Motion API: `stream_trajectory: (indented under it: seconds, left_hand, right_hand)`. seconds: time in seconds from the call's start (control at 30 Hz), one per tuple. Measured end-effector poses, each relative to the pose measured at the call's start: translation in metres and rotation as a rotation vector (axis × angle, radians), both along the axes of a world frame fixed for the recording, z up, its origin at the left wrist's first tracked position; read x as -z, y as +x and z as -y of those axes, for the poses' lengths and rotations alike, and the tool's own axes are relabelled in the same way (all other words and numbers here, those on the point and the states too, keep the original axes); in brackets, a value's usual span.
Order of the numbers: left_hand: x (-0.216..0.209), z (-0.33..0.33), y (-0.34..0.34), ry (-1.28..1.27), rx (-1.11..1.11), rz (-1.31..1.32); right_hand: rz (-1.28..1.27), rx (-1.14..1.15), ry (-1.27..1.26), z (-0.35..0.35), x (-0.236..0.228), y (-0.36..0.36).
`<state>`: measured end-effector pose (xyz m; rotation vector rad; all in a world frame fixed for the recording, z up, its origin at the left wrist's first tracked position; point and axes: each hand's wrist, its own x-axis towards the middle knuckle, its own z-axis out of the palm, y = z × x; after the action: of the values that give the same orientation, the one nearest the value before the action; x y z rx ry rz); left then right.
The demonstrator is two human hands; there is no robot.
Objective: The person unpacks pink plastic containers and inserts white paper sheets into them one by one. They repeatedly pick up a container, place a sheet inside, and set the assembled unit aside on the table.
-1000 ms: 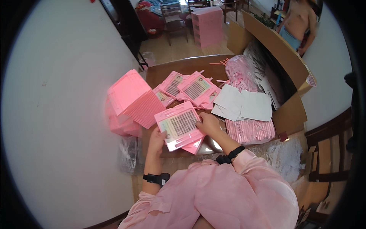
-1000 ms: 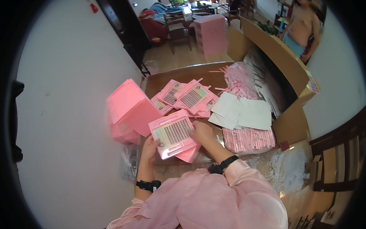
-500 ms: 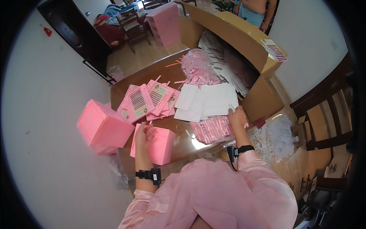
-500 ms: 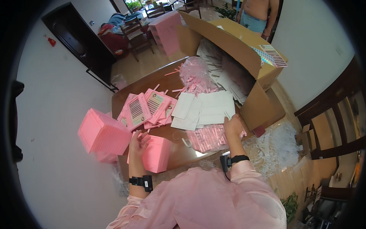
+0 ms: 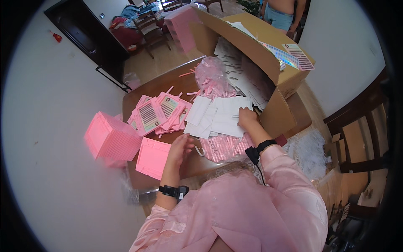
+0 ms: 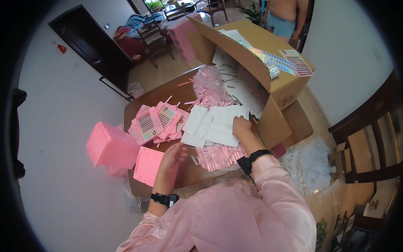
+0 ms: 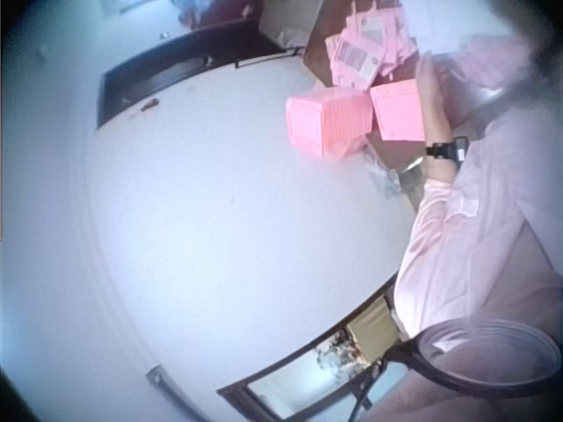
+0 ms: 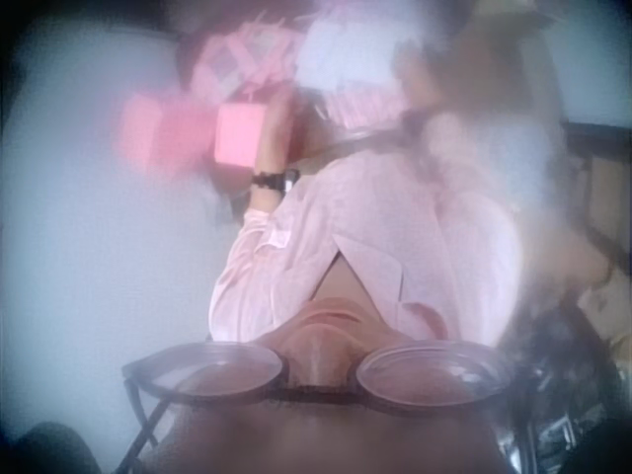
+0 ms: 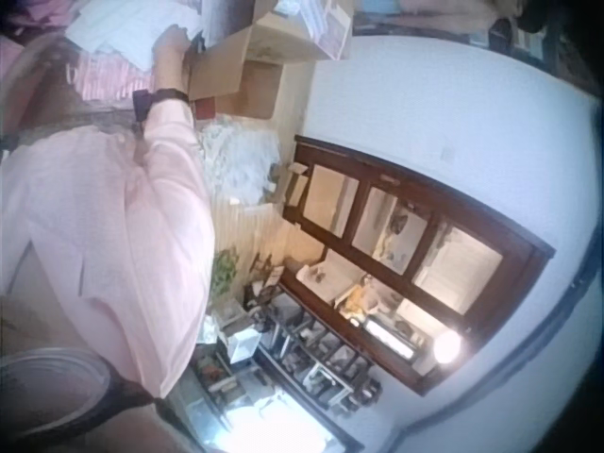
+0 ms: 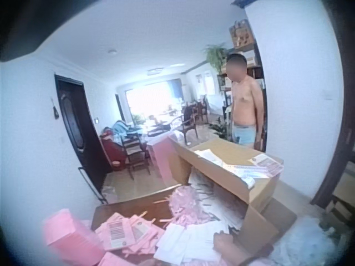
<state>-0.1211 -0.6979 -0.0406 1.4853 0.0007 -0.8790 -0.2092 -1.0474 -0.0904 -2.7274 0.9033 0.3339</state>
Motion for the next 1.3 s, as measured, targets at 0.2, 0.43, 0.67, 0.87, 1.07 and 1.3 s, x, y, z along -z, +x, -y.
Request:
stream_trajectory:
  seconds: [0.2,0.43,0.67,0.87,1.07,1.3]
  left_hand:
    - [0.005,-0.007,-0.017,0.022,-0.062,0.006]
    - [-0.002,0.022,-0.03,-0.547,-0.056,0.008]
    - [-0.037,0.043,-0.032,-0.992,0.053,-0.017]
    - [-0.048,0.017,-0.032,-0.9,0.072,0.017]
    - [-0.017,-0.012,-0.031,-0.845,0.126,-0.105]
    - [-0.008,-0.033,-0.023,-0.916,0.027,-0.076]
  right_hand:
    - [0.089,-0.039,0.344,0.023,-0.007,-0.02]
    - [0.548,0.136,1.324,-0.013,-0.043,-0.061]
    - [0.279,0.063,1.554,-0.099,-0.065,-0.05]
    - [0.63,-0.005,0.816,-0.123,-0.072,-0.034]
    - [0.773,-0.205,0.651,-0.162,-0.097,-0.014]
    - [0.531,-0.439,0.884,-0.185,-0.096,-0.044]
